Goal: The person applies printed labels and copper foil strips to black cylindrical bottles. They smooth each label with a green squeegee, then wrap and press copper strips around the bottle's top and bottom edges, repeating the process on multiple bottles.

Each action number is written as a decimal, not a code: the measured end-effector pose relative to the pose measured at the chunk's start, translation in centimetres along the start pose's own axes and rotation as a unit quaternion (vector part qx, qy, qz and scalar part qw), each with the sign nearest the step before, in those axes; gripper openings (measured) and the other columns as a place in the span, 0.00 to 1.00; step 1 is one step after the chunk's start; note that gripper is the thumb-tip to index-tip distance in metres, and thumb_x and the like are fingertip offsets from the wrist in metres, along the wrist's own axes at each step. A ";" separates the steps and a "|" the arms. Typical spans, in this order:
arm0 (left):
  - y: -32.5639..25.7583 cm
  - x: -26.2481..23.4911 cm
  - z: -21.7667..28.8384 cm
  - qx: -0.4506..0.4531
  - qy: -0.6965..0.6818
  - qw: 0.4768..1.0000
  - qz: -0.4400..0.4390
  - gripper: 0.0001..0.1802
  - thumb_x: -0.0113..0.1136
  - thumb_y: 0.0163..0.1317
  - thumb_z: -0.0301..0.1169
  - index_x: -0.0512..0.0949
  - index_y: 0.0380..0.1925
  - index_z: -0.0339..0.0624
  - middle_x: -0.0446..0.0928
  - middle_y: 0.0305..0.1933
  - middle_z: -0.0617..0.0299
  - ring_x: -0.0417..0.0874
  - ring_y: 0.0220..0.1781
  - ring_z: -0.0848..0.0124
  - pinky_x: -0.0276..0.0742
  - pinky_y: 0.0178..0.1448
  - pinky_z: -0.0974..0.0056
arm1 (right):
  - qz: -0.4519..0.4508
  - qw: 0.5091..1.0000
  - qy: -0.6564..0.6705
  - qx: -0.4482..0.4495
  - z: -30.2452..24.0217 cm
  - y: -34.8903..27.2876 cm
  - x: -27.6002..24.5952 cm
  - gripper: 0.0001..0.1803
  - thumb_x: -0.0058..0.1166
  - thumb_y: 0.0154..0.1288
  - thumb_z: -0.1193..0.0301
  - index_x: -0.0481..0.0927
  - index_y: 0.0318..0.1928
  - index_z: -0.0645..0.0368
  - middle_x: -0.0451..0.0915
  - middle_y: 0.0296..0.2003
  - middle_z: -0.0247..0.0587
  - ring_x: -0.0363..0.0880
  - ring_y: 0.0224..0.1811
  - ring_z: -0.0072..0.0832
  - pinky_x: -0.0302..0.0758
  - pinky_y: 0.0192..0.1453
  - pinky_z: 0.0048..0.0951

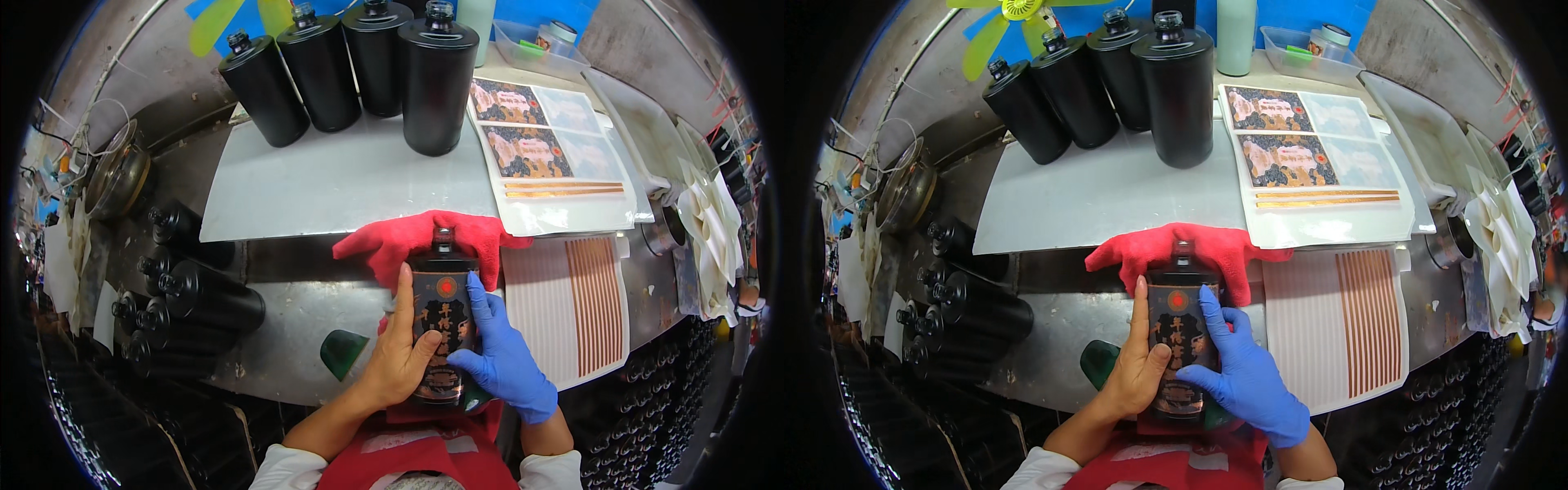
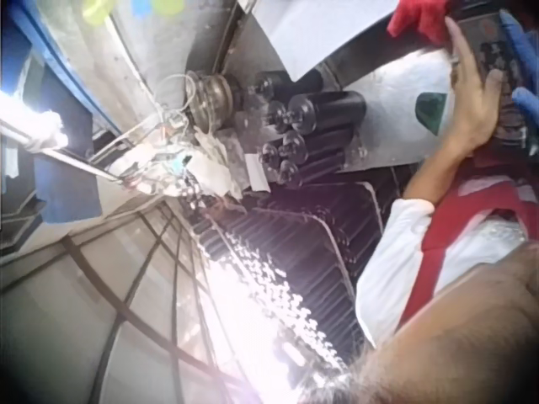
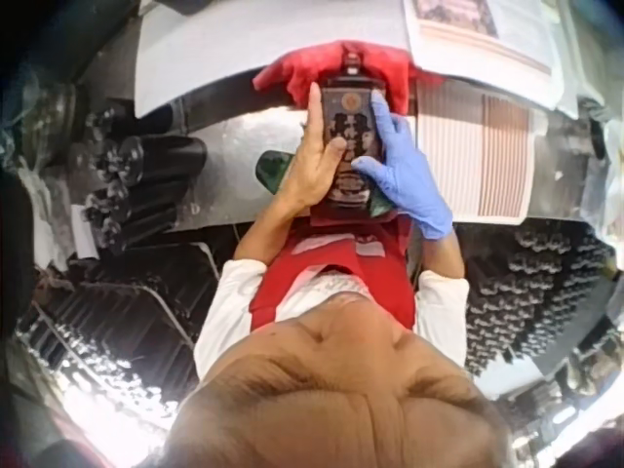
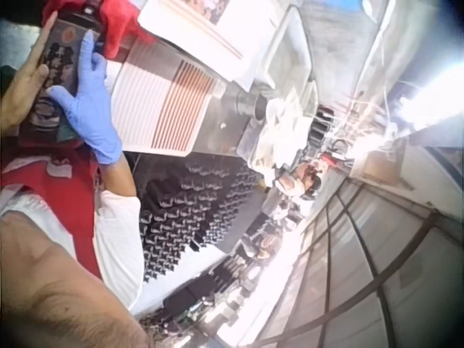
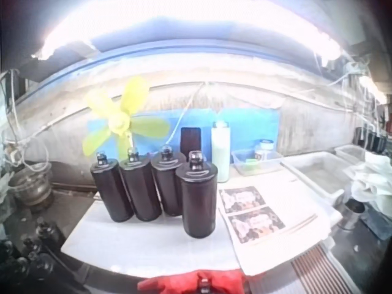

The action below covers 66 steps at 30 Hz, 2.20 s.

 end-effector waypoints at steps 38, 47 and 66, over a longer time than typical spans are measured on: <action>-8.3 0.3 -1.8 0.045 0.199 0.974 -0.104 0.57 0.51 0.58 0.60 0.35 0.67 0.27 0.41 0.70 0.32 0.42 0.72 0.41 0.37 0.72 0.49 | 0.058 0.986 -0.135 0.076 0.7 -9.2 3.5 0.58 0.60 0.47 0.42 0.43 0.71 0.50 0.64 0.55 0.52 0.76 0.47 0.46 0.76 0.46 0.37; -7.9 1.1 -2.4 0.018 0.240 0.967 -0.078 0.54 0.60 0.60 0.37 0.27 0.66 0.29 0.57 0.66 0.41 0.62 0.66 0.55 0.55 0.68 0.60 | 0.033 0.993 -0.104 0.055 1.5 -8.2 3.9 0.59 0.58 0.47 0.40 0.39 0.72 0.45 0.62 0.57 0.51 0.76 0.47 0.48 0.76 0.42 0.37; -8.0 1.6 -0.7 0.008 0.221 0.974 -0.039 0.51 0.62 0.54 0.23 0.35 0.67 0.27 0.56 0.67 0.39 0.61 0.68 0.53 0.56 0.68 0.59 | 0.000 0.979 0.161 0.122 3.7 -6.4 1.2 0.38 0.61 0.56 0.60 0.64 0.62 0.67 0.77 0.36 0.41 0.78 0.40 0.28 0.74 0.46 0.25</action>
Point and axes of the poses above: each hand's wrist, its own y-axis towards the middle knuckle, its own x-axis out of the palm, z = x × y, the point moved 4 cm from there along y, towards the middle knuckle
